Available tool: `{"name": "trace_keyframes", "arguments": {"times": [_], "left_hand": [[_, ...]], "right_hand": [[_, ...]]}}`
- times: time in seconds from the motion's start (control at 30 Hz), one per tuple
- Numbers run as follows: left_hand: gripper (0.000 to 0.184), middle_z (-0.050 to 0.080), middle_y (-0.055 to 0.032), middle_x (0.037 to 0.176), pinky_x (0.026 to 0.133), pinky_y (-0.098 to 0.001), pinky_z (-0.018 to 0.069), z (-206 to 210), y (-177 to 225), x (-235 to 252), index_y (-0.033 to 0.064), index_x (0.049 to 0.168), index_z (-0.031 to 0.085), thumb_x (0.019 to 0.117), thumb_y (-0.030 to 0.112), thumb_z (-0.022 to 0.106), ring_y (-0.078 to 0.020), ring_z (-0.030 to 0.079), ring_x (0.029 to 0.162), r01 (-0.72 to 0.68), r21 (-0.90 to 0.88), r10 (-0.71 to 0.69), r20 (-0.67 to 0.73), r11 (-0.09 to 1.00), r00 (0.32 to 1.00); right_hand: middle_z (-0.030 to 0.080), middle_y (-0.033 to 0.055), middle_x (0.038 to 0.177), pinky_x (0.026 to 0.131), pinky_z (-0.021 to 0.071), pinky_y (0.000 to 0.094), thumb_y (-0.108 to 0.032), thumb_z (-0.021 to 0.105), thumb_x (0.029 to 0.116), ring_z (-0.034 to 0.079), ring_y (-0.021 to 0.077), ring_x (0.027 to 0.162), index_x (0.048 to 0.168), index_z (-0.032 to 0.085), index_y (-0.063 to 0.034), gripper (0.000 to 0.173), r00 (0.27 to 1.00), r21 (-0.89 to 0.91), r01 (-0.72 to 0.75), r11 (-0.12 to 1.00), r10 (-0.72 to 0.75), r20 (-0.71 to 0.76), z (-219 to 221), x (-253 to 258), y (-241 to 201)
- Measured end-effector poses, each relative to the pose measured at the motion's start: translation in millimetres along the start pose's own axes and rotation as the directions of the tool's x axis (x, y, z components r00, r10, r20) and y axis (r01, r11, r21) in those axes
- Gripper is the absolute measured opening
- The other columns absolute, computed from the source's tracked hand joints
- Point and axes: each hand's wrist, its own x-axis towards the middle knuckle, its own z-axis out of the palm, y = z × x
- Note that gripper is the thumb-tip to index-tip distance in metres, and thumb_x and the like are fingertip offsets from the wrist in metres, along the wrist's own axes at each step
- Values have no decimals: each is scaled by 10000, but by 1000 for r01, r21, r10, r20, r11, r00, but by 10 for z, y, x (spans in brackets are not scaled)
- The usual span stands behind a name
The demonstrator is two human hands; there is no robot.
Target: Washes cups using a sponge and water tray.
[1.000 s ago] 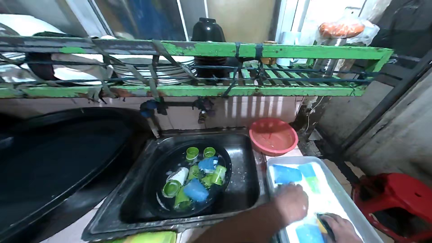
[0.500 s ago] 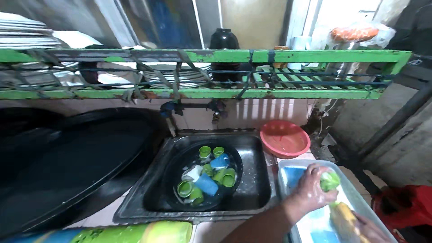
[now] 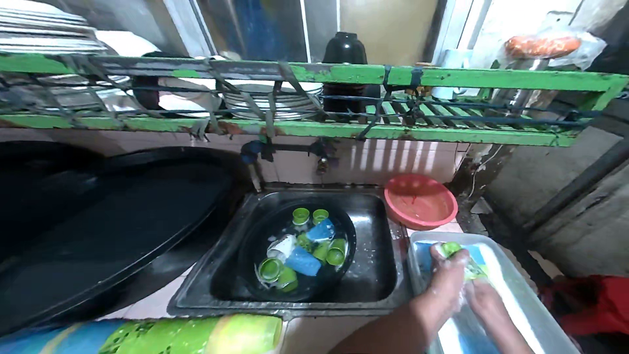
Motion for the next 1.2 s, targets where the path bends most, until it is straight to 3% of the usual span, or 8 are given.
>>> {"name": "trace_keyframes", "arguments": {"times": [0.13, 0.33, 0.43, 0.53, 0.63, 0.73, 1.0, 1.2], "left_hand": [[477, 573, -179, 1352, 984, -436, 529, -112, 130, 72, 64, 1476, 415, 1074, 297, 522, -247, 607, 1172, -7, -153, 19, 73, 988, 997], [547, 563, -215, 1359, 1022, -414, 518, 5, -105, 94, 15, 1457, 395, 1021, 250, 628, -254, 597, 1209, -6, 15, 6, -25, 1000, 1000], [605, 547, -219, 1388, 1001, -437, 529, 14, -129, 62, 46, 1507, 346, 1029, 288, 625, -269, 607, 1200, 18, 0, -18, -32, 1000, 999], [541, 582, -177, 1337, 953, -429, 541, -38, -6, 41, 90, 1512, 373, 1056, 314, 558, -250, 622, 1141, 97, -151, -85, 85, 984, 993], [488, 595, -166, 1312, 952, -415, 533, -3, 29, -6, 71, 1488, 400, 1072, 296, 522, -236, 618, 1133, 158, -155, -143, 102, 975, 984], [624, 589, -221, 1308, 934, -444, 563, 52, -167, -22, 61, 1512, 330, 1012, 265, 644, -283, 645, 1122, 133, -68, -137, -53, 989, 989], [640, 524, -201, 1423, 947, -519, 542, -176, 108, 280, 158, 1544, 337, 1006, 305, 651, -328, 592, 1210, 89, -49, -94, -91, 995, 991], [782, 538, -254, 1435, 1111, -414, 474, -102, 11, 7, -46, 1521, 360, 872, 125, 760, -293, 573, 1305, -293, 644, 118, 301, 707, 946]], "right_hand": [[686, 75, 895, 696, 608, 361, -141, 381, 1057, 690, 147, 789, 1112, 596, -16, 254, 945, 885, -79, 459, 318, -81, 85, -11, -386], [665, 266, 1290, 1195, 283, 661, -67, 564, 943, 598, 417, 1289, 1264, 660, 85, 368, 901, -474, 318, 821, -417, -116, 260, 26, 239], [671, 221, 1262, 1124, 441, 390, 10, 506, 996, 632, 258, 1224, 1299, 595, 129, 337, 984, 123, 86, 989, -65, -169, 196, 24, 137], [670, 95, 915, 693, 594, 362, -119, 398, 1054, 673, 152, 799, 1148, 585, 1, 241, 931, 830, -106, 548, 347, -111, 151, 16, -199], [668, 225, 1218, 1106, 431, 328, 27, 446, 1008, 632, 226, 1184, 1298, 566, 149, 336, 978, 184, 28, 982, 11, -209, 175, -74, -143], [721, 218, 1207, 1193, 242, 695, -110, 620, 891, 636, 402, 1248, 1216, 711, 37, 368, 884, -596, 323, 735, -460, -88, 238, 5, 350], [669, 143, 1226, 838, 578, 355, -30, 428, 996, 681, 158, 974, 1456, 508, -4, 467, 975, 584, -221, 781, 177, 132, -255, -402, -82], [319, 309, 1604, 1207, 325, 503, -272, 522, 977, 362, 380, 1487, 1533, 370, 86, 679, 948, 83, 255, 964, -231, -221, -473, -401, 54]]}}
